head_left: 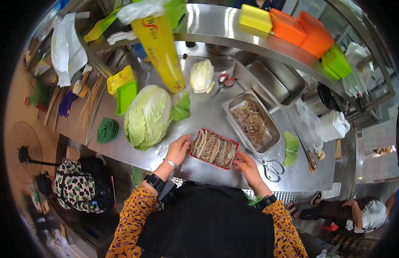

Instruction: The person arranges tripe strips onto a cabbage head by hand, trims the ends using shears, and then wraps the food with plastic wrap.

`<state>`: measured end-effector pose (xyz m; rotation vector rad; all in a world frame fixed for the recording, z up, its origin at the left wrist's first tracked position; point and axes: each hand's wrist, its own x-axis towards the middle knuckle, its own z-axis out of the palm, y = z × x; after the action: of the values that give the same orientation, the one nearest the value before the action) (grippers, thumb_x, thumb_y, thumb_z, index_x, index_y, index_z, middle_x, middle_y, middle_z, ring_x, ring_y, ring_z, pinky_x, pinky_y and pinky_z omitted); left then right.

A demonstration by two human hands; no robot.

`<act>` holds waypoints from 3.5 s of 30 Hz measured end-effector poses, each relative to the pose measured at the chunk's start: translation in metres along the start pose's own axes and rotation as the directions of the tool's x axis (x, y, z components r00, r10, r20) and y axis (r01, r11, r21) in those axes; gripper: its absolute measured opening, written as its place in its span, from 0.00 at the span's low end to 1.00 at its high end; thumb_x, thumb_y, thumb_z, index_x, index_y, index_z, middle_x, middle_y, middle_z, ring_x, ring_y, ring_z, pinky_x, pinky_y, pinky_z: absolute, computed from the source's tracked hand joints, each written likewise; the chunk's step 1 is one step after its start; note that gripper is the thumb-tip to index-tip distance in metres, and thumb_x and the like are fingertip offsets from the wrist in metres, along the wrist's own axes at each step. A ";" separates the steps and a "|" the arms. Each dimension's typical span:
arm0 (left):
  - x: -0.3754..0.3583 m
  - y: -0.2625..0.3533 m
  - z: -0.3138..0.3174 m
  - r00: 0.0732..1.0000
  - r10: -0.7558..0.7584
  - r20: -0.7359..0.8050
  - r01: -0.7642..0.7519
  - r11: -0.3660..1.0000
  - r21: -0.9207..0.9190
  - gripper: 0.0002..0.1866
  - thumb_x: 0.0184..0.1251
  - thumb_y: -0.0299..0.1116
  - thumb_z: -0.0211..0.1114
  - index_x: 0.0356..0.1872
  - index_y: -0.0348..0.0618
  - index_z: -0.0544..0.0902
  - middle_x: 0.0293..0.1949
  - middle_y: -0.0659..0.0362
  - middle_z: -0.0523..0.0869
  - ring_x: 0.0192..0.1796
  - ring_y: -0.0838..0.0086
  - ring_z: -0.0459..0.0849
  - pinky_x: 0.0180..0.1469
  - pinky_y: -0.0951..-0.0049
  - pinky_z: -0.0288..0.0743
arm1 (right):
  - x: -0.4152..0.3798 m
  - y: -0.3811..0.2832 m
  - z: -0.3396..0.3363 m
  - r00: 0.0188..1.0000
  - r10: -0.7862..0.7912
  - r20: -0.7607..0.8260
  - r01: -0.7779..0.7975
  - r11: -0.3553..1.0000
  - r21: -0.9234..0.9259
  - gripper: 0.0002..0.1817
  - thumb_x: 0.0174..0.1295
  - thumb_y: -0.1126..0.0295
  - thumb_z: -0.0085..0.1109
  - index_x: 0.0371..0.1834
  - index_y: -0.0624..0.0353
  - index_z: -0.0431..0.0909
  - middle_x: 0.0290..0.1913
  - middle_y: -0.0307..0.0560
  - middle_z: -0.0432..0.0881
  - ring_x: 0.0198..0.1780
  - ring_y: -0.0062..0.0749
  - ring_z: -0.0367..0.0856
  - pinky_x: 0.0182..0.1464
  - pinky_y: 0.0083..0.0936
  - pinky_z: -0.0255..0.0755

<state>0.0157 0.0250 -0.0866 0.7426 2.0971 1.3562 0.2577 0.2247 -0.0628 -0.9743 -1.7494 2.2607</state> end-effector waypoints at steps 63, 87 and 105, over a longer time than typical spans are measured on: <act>-0.058 0.039 -0.097 0.754 0.631 -0.184 -0.456 0.704 0.545 0.23 0.48 0.28 0.73 0.49 0.49 0.82 0.49 0.53 0.80 0.50 0.55 0.78 0.55 0.54 0.71 | -0.025 -0.006 0.008 0.980 0.072 -0.183 -0.104 0.980 -0.171 0.23 0.64 0.76 0.52 0.64 0.61 0.69 0.56 0.49 0.80 0.48 0.30 0.83 0.45 0.24 0.77; 0.029 0.010 -0.160 0.760 0.649 0.008 -0.264 0.297 0.918 0.44 0.30 0.40 0.81 0.60 0.76 0.76 0.73 0.54 0.58 0.74 0.45 0.51 0.68 0.28 0.46 | -0.001 0.005 0.046 0.989 0.147 -0.028 -0.145 0.988 0.056 0.27 0.65 0.75 0.56 0.68 0.61 0.65 0.54 0.50 0.76 0.48 0.34 0.83 0.45 0.25 0.78; 0.102 0.304 -0.231 0.397 0.904 -0.160 -0.581 0.383 0.718 0.39 0.46 0.35 0.77 0.63 0.42 0.71 0.62 0.47 0.71 0.62 0.51 0.73 0.62 0.60 0.69 | -0.054 0.008 0.030 0.922 -0.177 -0.344 0.010 0.899 -0.437 0.19 0.55 0.74 0.64 0.52 0.62 0.80 0.45 0.44 0.85 0.38 0.25 0.81 0.42 0.22 0.75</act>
<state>-0.1659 0.0543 0.2628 2.0945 2.8067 1.4874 0.2854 0.1727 -0.0440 -1.2621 -2.0872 1.5154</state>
